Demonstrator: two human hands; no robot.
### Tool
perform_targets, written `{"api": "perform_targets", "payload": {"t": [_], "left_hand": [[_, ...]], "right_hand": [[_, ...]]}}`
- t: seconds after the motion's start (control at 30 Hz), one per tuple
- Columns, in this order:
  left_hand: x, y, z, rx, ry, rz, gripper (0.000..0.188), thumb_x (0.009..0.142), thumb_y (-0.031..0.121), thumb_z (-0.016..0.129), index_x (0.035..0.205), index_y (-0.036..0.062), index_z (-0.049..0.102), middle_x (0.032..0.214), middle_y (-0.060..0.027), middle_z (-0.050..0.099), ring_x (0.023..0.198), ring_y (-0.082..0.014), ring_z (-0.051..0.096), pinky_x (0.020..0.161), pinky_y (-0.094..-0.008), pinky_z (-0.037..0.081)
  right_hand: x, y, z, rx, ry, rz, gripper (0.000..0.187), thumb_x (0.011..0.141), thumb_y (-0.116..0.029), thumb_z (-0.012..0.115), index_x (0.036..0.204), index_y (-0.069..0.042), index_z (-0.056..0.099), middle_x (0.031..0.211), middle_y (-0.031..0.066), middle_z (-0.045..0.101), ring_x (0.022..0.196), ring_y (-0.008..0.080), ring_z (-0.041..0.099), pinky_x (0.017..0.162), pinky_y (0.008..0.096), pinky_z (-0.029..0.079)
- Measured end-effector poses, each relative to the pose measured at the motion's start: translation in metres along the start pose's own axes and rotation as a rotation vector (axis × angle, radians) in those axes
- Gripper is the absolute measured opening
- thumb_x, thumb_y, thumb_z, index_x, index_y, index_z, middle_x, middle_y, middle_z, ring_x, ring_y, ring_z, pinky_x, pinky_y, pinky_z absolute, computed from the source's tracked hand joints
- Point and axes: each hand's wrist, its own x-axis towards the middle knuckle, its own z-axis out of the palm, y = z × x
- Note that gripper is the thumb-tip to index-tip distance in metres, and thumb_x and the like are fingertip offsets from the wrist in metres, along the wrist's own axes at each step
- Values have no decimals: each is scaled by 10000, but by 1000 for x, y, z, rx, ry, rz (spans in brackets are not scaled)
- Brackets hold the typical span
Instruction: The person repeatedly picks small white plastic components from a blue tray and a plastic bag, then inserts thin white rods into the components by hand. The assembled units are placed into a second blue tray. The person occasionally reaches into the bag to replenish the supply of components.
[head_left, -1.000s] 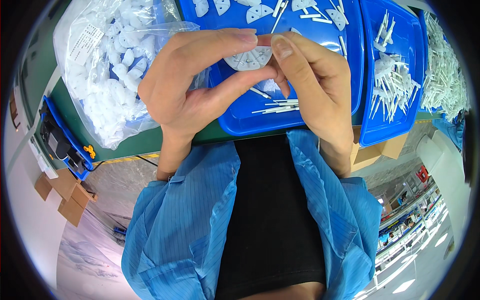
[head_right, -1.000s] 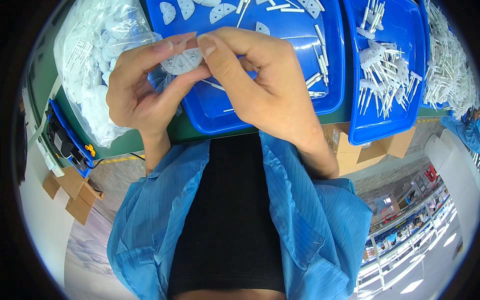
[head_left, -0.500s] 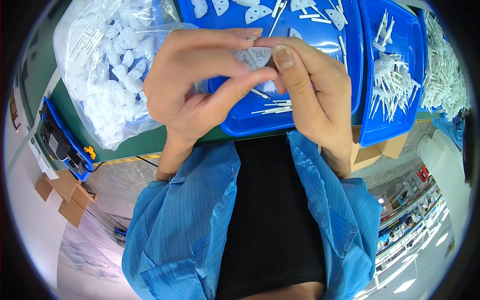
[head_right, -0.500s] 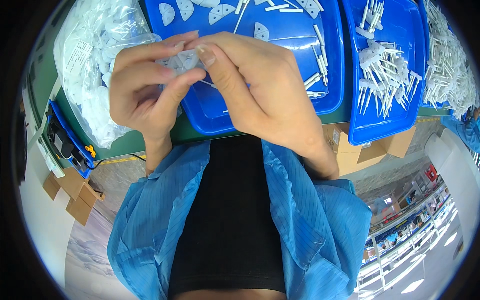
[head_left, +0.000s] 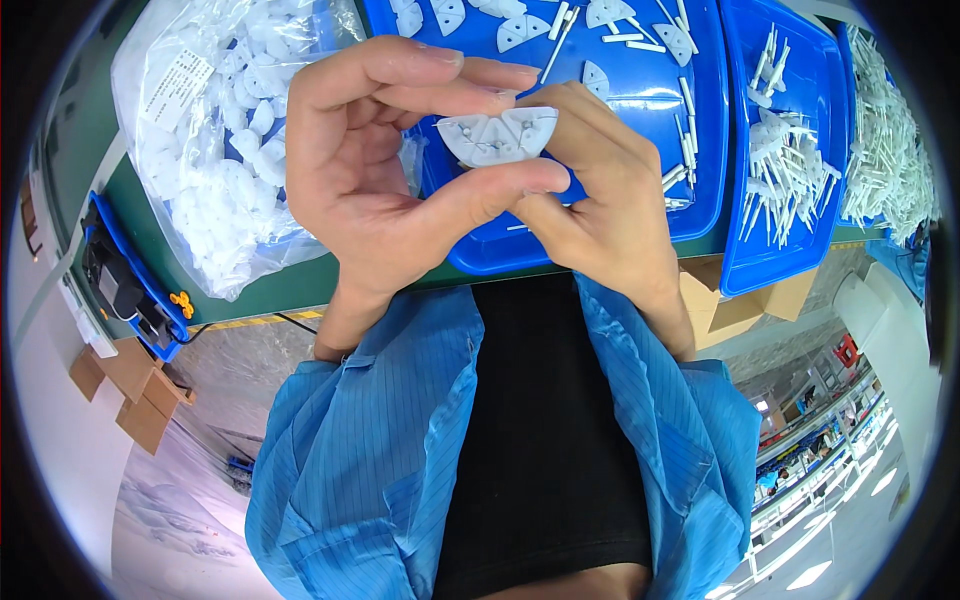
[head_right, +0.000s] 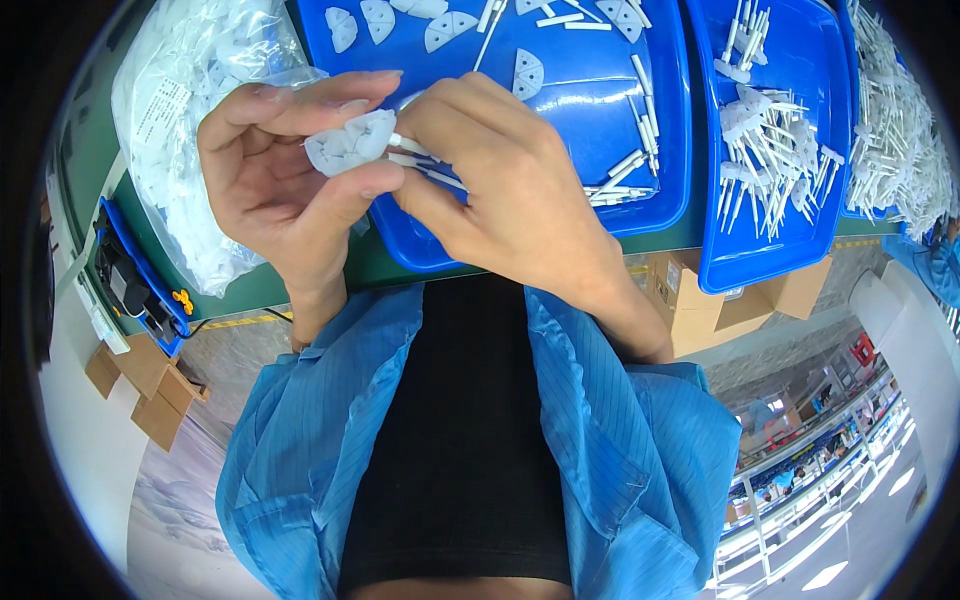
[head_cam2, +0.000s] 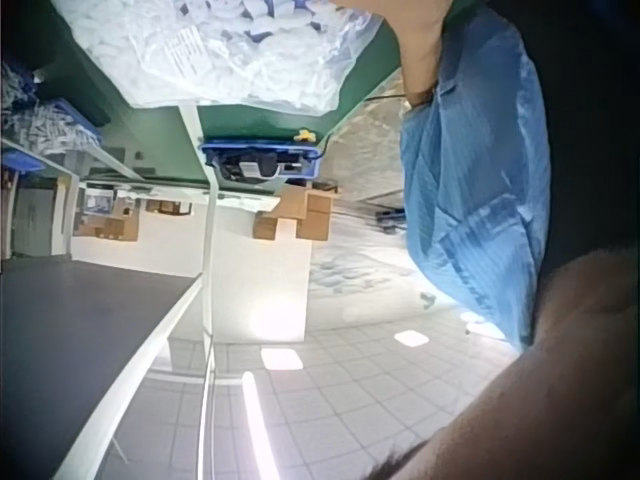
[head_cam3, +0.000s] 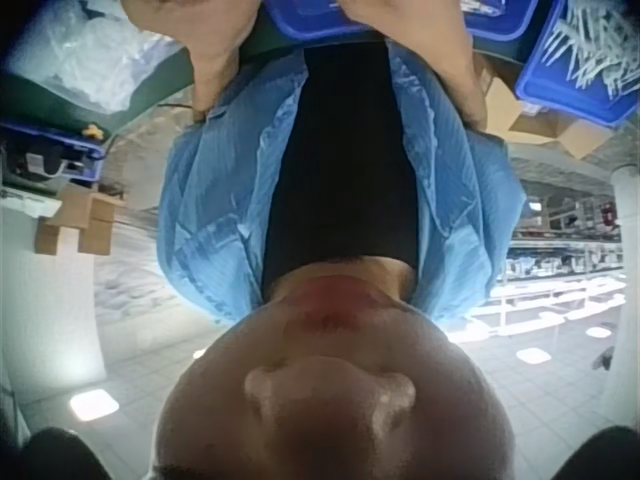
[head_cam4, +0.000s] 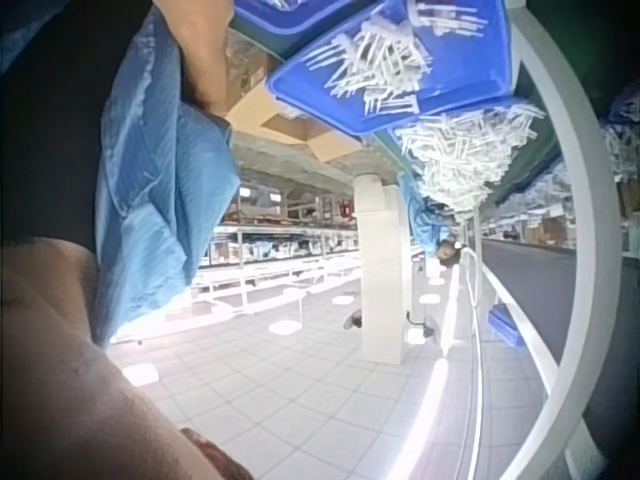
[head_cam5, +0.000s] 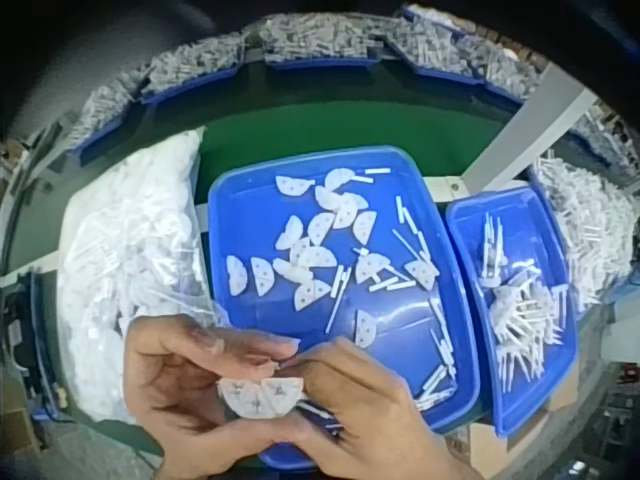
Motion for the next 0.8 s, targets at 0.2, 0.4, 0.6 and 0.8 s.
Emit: {"api": "perform_targets", "payload": {"t": [0.2,0.4,0.6,0.8], "left_hand": [[2,7,-1,69,-34,13,759,618,10,889,1234,12,445,948,-119,690,934,-386,694,852,-389,556],[3,3,3,41,1,5,703,773,148,796,1327,-27,400,1002,-195,670,935,-395,691,832,-429,574],[0,-7,-26,-69,100,-84,425,979,172,546,1300,-82,434,1008,-209,651,853,-349,701,770,-461,600],[5,-5,-16,-7,170,-72,348,972,86,506,1276,-77,464,985,-196,648,808,-315,694,724,-430,606]], "right_hand": [[-2,-3,2,54,57,-34,178,740,-68,743,851,17,633,795,137,621,717,323,593,621,364,484],[-15,-19,-24,322,248,303,121,907,-108,641,896,11,659,756,59,636,694,189,596,605,320,485],[-52,11,-119,1012,716,301,427,1038,-351,449,1153,49,548,613,-24,412,507,67,395,492,233,395],[-63,-1,-84,639,407,445,571,1035,-439,408,1255,81,495,592,-33,414,420,34,331,333,184,252]]}}
